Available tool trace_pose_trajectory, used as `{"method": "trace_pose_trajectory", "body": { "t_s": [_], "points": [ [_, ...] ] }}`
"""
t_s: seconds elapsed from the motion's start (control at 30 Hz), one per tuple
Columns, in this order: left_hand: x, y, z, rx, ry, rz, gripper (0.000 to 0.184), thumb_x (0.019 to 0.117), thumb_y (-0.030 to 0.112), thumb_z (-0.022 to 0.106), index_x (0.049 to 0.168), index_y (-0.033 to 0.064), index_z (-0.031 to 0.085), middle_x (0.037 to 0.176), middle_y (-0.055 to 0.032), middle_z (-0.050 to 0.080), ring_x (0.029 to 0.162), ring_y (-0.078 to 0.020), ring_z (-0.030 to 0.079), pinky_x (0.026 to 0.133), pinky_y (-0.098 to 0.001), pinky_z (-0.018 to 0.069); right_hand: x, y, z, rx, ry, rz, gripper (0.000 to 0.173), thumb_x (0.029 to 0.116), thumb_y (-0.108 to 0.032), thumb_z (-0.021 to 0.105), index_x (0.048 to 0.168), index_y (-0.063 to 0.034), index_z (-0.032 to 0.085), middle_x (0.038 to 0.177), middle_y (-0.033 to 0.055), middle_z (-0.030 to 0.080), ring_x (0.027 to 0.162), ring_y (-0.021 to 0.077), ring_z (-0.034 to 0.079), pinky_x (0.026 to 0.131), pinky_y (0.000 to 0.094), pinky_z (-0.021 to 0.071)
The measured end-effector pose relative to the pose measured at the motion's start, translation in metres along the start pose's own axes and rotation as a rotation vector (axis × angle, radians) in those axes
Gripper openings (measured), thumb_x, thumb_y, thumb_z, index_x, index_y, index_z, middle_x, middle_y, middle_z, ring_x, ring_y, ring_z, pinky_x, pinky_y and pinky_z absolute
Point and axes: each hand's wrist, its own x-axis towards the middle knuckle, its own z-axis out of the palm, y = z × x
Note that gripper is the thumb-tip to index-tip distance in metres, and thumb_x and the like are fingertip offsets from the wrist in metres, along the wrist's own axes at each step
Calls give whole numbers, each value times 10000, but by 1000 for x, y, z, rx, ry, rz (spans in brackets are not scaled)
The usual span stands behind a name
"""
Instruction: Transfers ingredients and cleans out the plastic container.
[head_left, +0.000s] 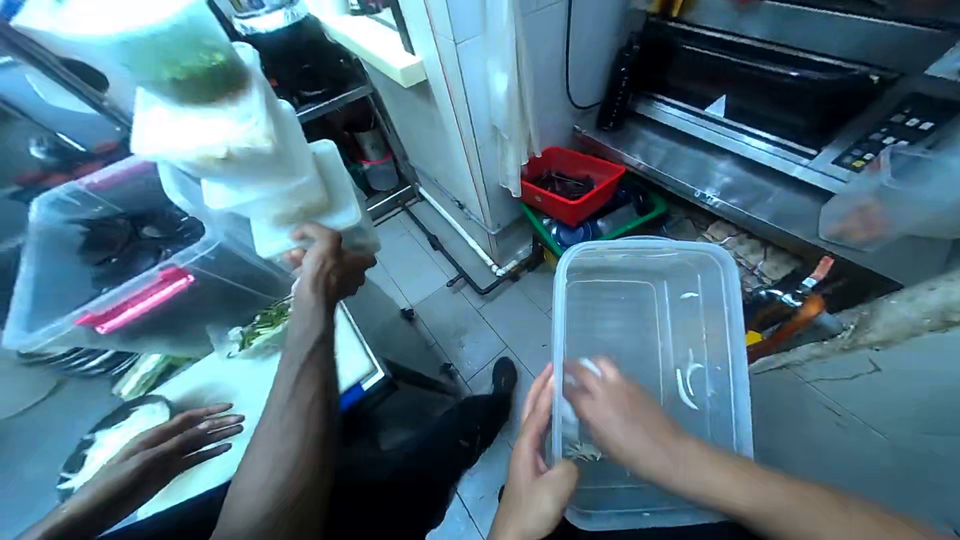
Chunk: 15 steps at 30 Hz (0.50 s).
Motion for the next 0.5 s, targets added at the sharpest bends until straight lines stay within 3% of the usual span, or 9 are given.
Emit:
{"method": "trace_pose_trajectory", "body": {
  "t_s": [0.13,0.23,0.3,0.4,0.5],
  "points": [
    [20,-16,29,-61,27,-55,867,733,31,657,1552,-7,374,1632,-215,284,1397,-288,476,1062,-417,523,-36,40,10,115,-193,-208,220,943,-26,602,1093,-134,721,1326,94,624,1151,381,601,814,522,594],
    [30,-18,41,-49,53,-104,879,739,69,666,1563,16,365,1634,-211,280,1401,-289,474,1036,-430,540,-37,74,-17,301,-171,-121,214,962,-111,609,1113,-171,748,1320,64,641,1222,310,584,995,504,520],
    [35,-17,45,-35,71,-138,905,724,86,685,1566,22,360,1645,-209,258,1429,-290,440,1035,-433,538,-35,90,-44,433,3,70,260,964,-124,616,1171,-184,761,1358,57,638,1264,262,587,1047,489,513],
    [41,-15,53,-37,45,-139,913,722,63,676,1573,27,347,1649,-206,247,1420,-292,453,1026,-432,550,-22,105,-81,516,387,326,261,967,-135,627,1203,-128,741,1362,73,613,1218,228,612,994,485,552],
    [46,-13,62,-6,-8,-117,899,717,43,656,1567,23,363,1648,-201,260,1423,-297,447,1021,-437,546,0,105,-107,651,668,396,341,983,-237,623,1295,-113,686,1416,95,548,1277,208,560,1017,451,532]
  ]
}}
